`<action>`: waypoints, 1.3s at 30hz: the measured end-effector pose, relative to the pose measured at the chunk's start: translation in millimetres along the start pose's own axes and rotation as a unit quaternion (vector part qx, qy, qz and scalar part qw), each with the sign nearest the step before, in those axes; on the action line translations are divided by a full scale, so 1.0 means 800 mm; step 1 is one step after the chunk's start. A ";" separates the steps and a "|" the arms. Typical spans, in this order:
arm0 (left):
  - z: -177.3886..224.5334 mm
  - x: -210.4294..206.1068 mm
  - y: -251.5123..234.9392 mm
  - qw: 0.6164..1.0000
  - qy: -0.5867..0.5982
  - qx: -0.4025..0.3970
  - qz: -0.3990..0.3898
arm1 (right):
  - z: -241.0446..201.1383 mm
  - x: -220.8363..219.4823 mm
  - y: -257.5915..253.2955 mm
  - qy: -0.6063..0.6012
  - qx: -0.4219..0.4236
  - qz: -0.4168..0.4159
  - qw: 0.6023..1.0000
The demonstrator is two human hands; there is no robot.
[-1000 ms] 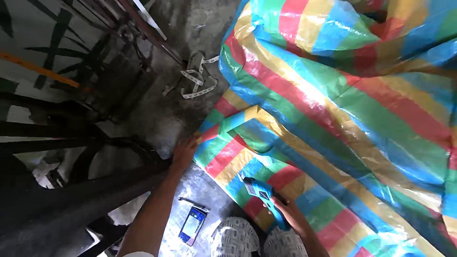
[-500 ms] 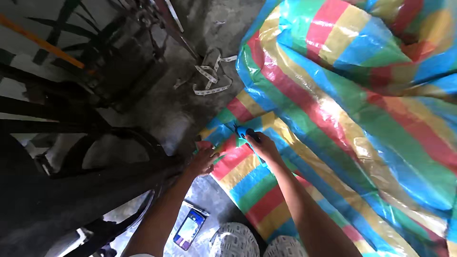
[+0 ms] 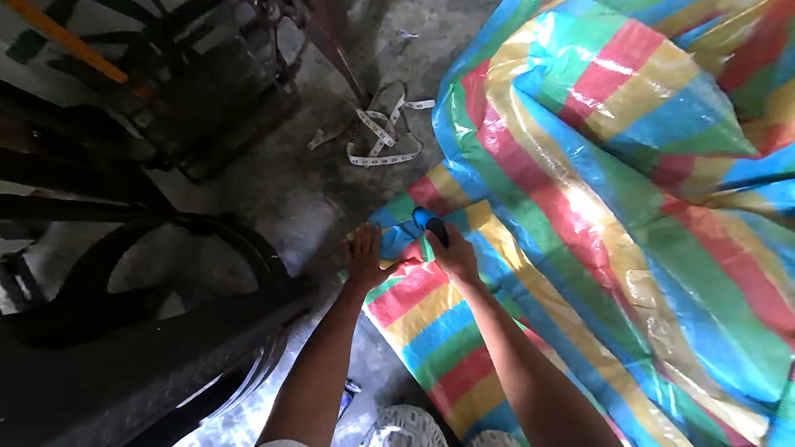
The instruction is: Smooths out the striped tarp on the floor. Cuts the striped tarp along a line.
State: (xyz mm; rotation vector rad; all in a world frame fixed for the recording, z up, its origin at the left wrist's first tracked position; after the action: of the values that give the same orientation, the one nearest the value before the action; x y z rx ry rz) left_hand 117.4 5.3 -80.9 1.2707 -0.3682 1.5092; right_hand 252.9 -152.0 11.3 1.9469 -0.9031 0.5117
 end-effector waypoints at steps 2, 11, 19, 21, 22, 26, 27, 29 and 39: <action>-0.003 -0.004 0.001 1.000 -0.001 0.000 -0.010 | -0.025 -0.003 -0.013 -0.006 0.021 0.010 1.000; 0.005 0.026 0.005 0.998 0.025 0.006 0.060 | -0.035 -0.020 0.081 -0.235 0.117 -0.001 0.965; 0.008 0.092 -0.034 0.995 -0.058 -0.042 0.075 | 0.315 0.009 0.331 -0.297 -0.118 0.035 0.947; 0.058 0.097 -0.031 0.988 -0.057 -0.073 0.121 | 0.377 0.017 0.394 -0.305 -0.195 0.061 0.930; 0.102 0.093 -0.025 0.985 -0.052 -0.106 0.124 | 0.404 0.020 0.421 -0.318 -0.231 0.086 0.916; 0.340 -0.002 0.025 0.937 -0.028 -0.347 0.028 | 0.484 0.037 0.489 -0.375 -0.315 0.217 0.845; 0.394 -0.048 0.044 0.915 -0.030 -0.402 -0.024 | 0.499 0.046 0.497 -0.380 -0.328 0.242 0.830; 0.491 -0.147 0.092 0.871 -0.059 -0.467 -0.143 | 0.526 0.064 0.513 -0.391 -0.349 0.277 0.806; 0.665 -0.331 0.162 0.865 -0.078 -0.423 -0.258 | 0.581 0.069 0.541 -0.462 -0.374 0.254 0.763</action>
State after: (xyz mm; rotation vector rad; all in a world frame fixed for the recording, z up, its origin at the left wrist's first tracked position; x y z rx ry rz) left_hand 240.0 -589.4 -52.1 0.6852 -0.6465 0.6389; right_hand -43.0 -715.4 53.5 1.0937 -1.9185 -0.5736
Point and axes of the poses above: each hand's wrist, its own y-axis away from the middle knuckle, its own x-axis out of the back of the hand, z = x × y, the point moved 8 cm from there along -y, towards the middle knuckle, and after that the axes turned 5 degrees about -x, right-handed, at the moved point
